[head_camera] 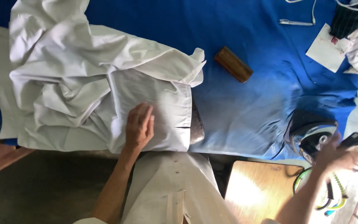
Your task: The person irons a white shirt on a blue-covered ironing board using a steam iron and a wooden pressing block. They repeatedly smooth the fabric, press seams and edges with the block, and adjust the shirt's position to iron different sections.
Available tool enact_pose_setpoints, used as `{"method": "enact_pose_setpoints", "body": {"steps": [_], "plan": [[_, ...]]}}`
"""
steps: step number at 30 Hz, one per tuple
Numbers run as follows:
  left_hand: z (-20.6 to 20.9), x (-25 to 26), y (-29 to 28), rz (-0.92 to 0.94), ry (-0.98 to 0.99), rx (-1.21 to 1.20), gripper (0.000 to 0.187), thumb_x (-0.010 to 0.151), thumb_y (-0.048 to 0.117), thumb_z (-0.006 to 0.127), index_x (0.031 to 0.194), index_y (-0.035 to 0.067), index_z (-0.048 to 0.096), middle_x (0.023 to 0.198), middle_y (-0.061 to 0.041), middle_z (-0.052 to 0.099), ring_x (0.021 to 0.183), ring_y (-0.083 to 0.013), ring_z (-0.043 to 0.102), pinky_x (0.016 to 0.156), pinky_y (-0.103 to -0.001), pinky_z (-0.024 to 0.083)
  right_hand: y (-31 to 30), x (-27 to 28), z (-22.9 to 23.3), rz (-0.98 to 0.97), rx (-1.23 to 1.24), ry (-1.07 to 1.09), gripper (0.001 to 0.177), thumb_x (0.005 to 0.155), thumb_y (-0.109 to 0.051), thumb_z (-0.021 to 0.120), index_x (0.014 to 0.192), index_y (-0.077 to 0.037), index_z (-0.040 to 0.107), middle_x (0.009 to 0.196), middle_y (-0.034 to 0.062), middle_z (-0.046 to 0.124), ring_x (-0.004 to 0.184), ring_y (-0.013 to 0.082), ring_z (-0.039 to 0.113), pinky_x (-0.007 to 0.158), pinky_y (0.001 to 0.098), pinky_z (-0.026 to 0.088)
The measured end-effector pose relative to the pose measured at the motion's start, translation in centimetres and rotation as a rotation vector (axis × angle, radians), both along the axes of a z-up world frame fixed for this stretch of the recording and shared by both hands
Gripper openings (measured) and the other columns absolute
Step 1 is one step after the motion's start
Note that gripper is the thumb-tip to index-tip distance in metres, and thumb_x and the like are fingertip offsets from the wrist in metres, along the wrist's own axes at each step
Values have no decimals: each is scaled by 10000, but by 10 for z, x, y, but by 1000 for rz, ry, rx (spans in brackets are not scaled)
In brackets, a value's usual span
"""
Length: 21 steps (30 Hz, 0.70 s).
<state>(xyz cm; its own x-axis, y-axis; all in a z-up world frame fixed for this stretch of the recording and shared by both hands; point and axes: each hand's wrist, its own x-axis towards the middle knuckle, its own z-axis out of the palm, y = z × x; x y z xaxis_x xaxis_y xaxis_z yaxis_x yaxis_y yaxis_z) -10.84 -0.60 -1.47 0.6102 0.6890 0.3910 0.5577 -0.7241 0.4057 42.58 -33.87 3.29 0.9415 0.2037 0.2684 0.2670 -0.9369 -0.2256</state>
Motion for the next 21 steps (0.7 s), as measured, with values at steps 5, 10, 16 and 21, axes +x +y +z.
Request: {"method": "enact_pose_setpoints", "body": {"steps": [5,10,16,21], "plan": [[-4,-36,-15,204,-2,-33,300,1057,39,556,1333,-74,585,1293,-267,622,1241,-405,599,1079,-497,518,-99,77,-19,-236,158,622,514,1242,-522,653,1041,-49,631,879,131,723,682,141,716,569,210,620],[-2,-56,-24,289,51,26,286,1088,64,503,1311,-82,608,1291,-272,614,1187,-398,613,1040,-512,521,-51,69,-15,-393,326,725,609,1120,-736,655,1081,-132,589,875,47,722,684,101,705,614,244,636],[8,-40,-18,216,-38,7,290,1080,62,503,1312,-79,606,1287,-254,604,1171,-389,606,1022,-477,531,-25,72,-20,-493,916,789,559,1030,-734,638,824,-250,450,623,-92,479,492,22,488,476,195,473],[-5,-23,-8,128,-124,-47,329,1076,58,509,1376,-65,564,1318,-277,598,1210,-404,624,1043,-448,555,-15,-15,-1,-393,728,781,606,1060,-817,448,834,-258,514,582,-48,483,444,101,494,399,297,461]]}}
